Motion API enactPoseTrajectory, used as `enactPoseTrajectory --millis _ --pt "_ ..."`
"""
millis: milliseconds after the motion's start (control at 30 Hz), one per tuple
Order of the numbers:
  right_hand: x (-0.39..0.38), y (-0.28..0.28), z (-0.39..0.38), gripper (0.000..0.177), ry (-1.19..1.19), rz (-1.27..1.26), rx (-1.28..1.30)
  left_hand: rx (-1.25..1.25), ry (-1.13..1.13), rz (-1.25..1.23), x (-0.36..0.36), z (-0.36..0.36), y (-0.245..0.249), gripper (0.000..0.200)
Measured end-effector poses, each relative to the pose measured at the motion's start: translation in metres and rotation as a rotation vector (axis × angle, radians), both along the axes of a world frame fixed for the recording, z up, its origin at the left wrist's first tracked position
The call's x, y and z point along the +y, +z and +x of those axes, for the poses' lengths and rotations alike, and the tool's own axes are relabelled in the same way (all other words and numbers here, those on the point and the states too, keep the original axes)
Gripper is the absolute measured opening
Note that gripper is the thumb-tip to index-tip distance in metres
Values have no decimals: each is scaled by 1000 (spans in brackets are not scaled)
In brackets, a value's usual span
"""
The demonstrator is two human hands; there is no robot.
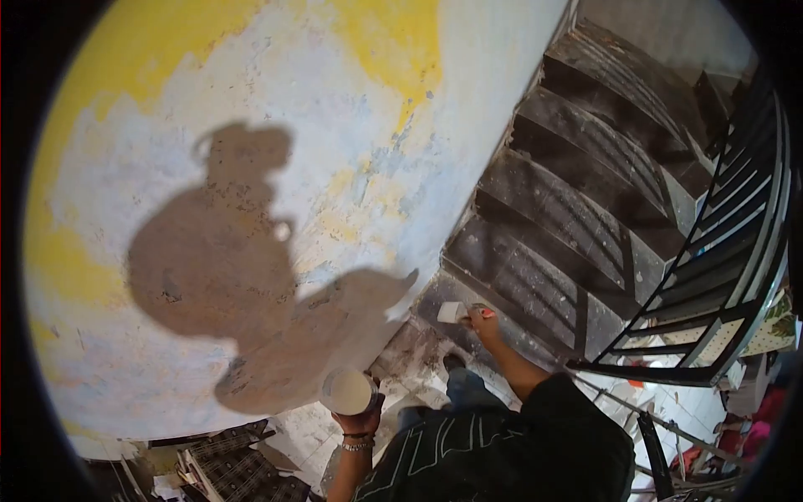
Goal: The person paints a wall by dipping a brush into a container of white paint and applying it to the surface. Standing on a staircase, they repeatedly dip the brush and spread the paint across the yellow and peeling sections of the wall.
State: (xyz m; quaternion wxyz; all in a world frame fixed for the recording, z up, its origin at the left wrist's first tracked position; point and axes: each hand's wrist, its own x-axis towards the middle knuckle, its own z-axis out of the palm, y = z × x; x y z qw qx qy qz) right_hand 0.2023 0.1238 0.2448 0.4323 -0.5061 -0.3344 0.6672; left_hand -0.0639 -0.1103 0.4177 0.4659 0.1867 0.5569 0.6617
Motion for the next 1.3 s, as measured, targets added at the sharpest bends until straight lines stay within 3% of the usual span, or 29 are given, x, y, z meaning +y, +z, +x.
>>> enactPoseTrajectory --millis 67,200,267,300,400,467,500,567,667,833,933,1100,1300 --pt "-41 34 18 18 39 -169 -6 410 -167 -108 7 1 24 62" --pt "-88 64 33 23 -3 -163 87 866 -357 -191 14 -17 21 50" --pt "-103 62 37 26 -29 -139 101 1423 -499 -154 29 -20 34 44" --pt "-110 66 36 26 -53 -142 104 1529 -483 -139 39 -14 56 36" --pt "-130 102 24 27 -147 -96 123 1139 -608 -147 36 -32 33 46" --pt "-145 135 15 26 -209 -87 171 545 -629 -88 35 -51 0 61" --pt "-154 151 7 23 -259 -70 197 144 -613 -58 36 -56 -7 63" --pt "-172 170 -6 19 -316 8 256 -887 -453 -104 38 -66 -4 77" --pt "-193 205 -19 20 -416 107 281 -975 -424 -251 47 -71 -5 89" --pt "-226 221 -17 21 -467 216 -44 -898 -623 -256 41 -77 -47 74" --pt "-241 237 -11 20 -408 54 -94 -832 -738 -285 36 -71 -59 68" --pt "-272 200 -2 18 -421 -111 -178 -898 -737 -386 11 -66 -72 63" --pt "-276 224 -1 20 -467 -52 -164 -878 -659 -493 5 -45 -69 62"
